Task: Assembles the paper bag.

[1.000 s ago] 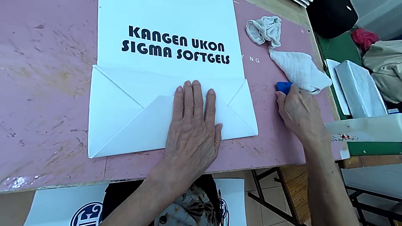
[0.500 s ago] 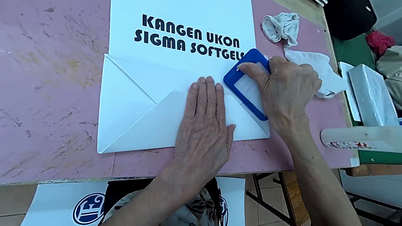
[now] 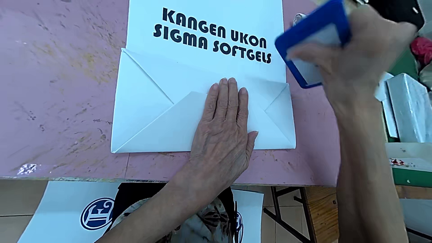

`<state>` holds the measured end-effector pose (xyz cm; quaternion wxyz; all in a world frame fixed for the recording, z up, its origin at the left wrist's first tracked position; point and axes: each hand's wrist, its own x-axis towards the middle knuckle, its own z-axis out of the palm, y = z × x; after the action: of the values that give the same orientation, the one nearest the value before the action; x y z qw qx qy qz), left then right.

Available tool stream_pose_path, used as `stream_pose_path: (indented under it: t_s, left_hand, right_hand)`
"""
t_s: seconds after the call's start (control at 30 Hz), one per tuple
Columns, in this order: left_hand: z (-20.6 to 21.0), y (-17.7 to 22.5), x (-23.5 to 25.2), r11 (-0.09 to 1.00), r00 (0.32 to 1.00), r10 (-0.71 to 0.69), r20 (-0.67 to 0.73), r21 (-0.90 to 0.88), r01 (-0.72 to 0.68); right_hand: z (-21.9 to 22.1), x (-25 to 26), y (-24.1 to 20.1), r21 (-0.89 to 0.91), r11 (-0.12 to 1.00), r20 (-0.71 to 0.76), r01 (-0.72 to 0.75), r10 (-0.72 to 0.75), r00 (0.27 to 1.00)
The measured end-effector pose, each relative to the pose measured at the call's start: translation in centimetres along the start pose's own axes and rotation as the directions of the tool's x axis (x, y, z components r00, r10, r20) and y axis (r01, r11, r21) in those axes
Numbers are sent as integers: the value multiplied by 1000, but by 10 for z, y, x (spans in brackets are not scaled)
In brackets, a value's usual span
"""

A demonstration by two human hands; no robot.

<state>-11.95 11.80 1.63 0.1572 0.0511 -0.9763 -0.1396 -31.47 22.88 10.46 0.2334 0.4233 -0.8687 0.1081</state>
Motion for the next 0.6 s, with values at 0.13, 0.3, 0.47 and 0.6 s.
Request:
stream_pose_path:
  t_s: [0.13,0.3,0.47,0.6]
  left_hand:
    - [-2,-1,1,999,1000,6,-31,-40,-7]
    - [-6,-6,2,994,1000,9,-30,-107,-12]
    - [-7,-6,1,995,1000,-16,-18,-98,15]
    - [-7,-6,1,996,1000,-26,-11,-81,25]
  right_hand:
    - [-52,-65,-22,200,947,96,251,-274,957]
    - [-24,-88,-43,376,837,7,397,-432,902]
    - [-5,-111,-53,349,889,-51,297,-299,953]
    - [-5,-136,-48,349,908,-88,232,-215,973]
